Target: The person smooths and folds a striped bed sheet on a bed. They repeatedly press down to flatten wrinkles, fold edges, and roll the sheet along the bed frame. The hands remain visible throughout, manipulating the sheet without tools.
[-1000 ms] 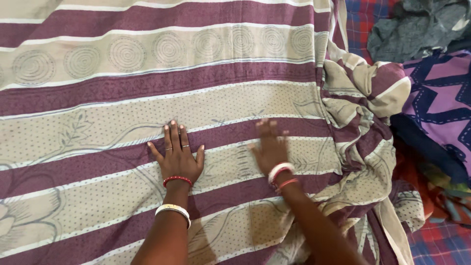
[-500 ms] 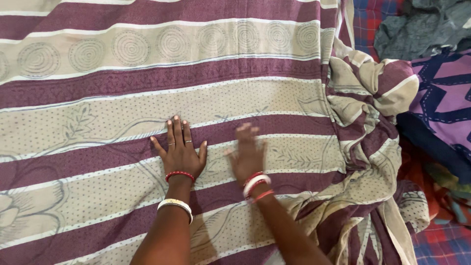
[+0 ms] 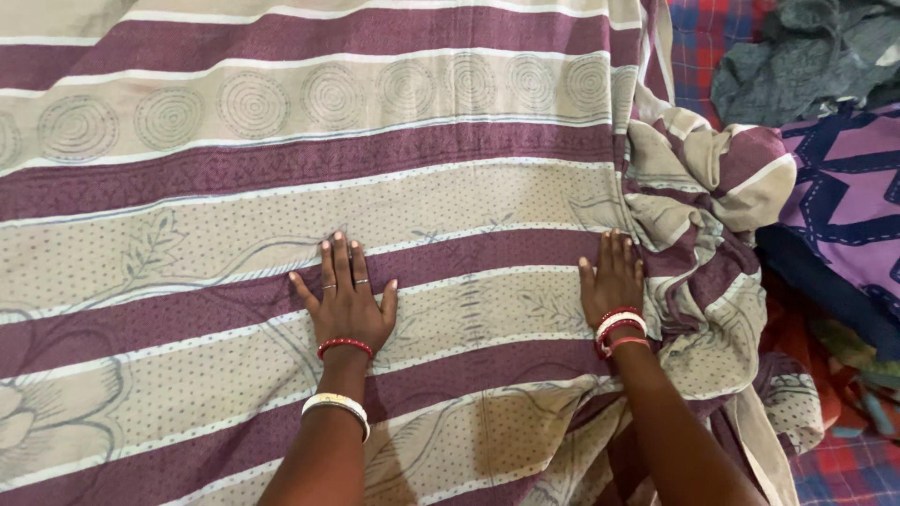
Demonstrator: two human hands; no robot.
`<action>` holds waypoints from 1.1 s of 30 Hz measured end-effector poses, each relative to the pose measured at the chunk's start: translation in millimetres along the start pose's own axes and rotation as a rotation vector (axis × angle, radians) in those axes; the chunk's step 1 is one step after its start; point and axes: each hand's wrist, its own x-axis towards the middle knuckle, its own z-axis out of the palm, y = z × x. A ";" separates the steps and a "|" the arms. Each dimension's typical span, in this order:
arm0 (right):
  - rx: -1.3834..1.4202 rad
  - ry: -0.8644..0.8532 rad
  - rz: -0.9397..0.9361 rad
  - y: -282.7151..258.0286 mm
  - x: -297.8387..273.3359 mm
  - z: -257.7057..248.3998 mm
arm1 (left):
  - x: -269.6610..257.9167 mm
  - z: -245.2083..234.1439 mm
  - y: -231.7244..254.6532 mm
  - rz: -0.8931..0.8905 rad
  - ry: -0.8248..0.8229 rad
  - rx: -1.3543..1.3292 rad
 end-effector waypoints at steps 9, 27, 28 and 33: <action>0.052 -0.132 -0.200 -196.7 -59.9 14.2 | -1.8 5.0 0.1 0.005 0.009 0.003; -0.022 -0.061 -0.009 1.6 12.3 5.0 | -3.2 2.8 0.5 0.014 0.016 -0.006; 0.029 -0.055 0.023 8.5 10.3 5.4 | -3.9 1.6 0.0 0.016 0.013 -0.009; -0.004 0.210 -0.184 -60.8 -26.0 29.5 | -1.5 -0.5 2.4 0.014 -0.003 0.055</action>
